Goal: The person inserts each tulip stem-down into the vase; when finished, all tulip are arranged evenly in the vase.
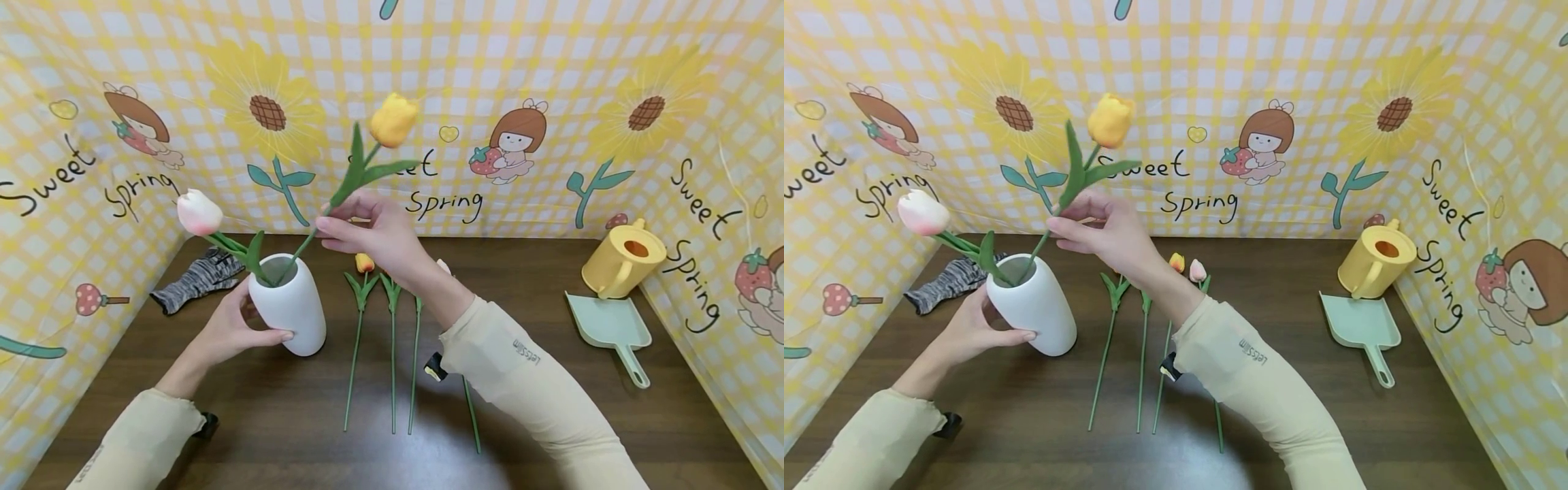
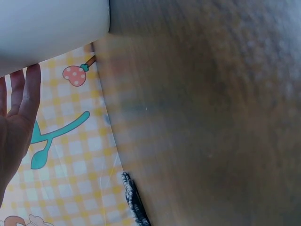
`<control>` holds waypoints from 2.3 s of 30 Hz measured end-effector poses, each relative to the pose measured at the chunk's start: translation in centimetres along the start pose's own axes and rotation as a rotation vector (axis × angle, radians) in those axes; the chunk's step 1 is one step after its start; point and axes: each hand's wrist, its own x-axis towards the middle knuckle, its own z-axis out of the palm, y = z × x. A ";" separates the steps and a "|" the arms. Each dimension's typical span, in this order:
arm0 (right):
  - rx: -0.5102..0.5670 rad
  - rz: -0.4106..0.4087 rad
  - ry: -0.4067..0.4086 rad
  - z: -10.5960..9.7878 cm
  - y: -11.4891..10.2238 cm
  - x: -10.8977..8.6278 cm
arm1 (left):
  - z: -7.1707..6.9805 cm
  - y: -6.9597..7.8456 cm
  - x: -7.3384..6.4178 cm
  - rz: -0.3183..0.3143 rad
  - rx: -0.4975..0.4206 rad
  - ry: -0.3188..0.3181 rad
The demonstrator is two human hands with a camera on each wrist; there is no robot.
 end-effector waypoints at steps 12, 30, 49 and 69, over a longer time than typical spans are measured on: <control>0.055 -0.018 -0.025 1.6 2.2 0.9 | -0.1 0.0 0.1 0.010 -0.005 0.000; -0.220 0.061 -0.154 3.4 2.4 2.6 | -0.2 -0.2 0.1 0.038 -0.018 -0.012; -0.633 0.003 -0.276 4.4 1.9 3.9 | -0.3 0.0 0.0 0.017 0.013 -0.016; -0.609 0.113 -0.352 5.4 1.5 4.5 | -0.4 0.1 0.0 -0.006 0.027 -0.020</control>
